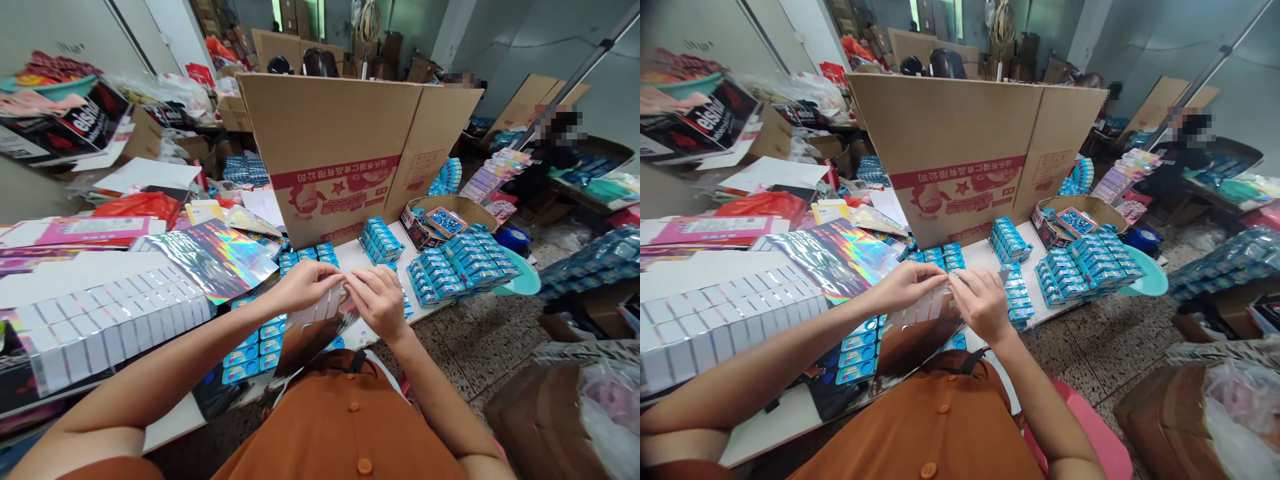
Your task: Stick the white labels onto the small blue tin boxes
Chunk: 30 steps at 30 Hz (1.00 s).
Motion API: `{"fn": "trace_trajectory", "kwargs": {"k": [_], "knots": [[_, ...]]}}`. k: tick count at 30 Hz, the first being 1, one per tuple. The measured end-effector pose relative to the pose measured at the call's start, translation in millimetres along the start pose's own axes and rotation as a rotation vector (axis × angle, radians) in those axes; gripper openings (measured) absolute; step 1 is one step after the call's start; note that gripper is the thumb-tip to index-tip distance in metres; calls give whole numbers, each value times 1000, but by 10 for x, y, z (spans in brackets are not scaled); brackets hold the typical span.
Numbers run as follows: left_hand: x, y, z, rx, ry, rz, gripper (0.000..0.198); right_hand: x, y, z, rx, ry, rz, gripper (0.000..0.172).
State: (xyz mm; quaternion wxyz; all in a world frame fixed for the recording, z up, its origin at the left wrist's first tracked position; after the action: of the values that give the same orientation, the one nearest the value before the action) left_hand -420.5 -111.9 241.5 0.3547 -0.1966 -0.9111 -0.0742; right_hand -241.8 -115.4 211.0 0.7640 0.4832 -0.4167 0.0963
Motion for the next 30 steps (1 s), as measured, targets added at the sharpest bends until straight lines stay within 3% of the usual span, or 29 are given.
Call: {"fn": "trace_trajectory", "kwargs": {"k": [8,14,18,22,25,27,30], "knots": [[-13,-18,34,15,97,22,36,-49,-25,23,13,-1,-33,23],[7,21,208,-107,386,-17,32,-94,-56,82,22,126,-18,20],[170,146,783,-148,535,-43,30,-145,-161,112,-80,370,33,14],[274,261,1716,-105,564,78,36,-156,-345,-37,-371,537,29,9],[191,275,2287,-70,593,0,42,-124,-523,-270,-611,537,3,8],[44,291,2439,-56,587,-159,40,-101,-651,-464,-757,513,-22,10],[-328,410,2255,-31,464,-345,36,-89,-837,-781,-955,494,-94,16]]}}
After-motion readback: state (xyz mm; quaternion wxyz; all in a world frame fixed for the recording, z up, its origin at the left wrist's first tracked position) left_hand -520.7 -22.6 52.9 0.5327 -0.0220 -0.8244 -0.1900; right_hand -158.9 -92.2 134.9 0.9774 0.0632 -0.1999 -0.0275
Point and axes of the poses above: each hand's wrist, its own y-axis towards the middle knuckle, its own x-axis out of the back of the hand, z = x × y, the point moved 2 cm from there along y, towards the middle knuckle, and after that the axes turned 6 degrees about z, right-handed, at the moved point
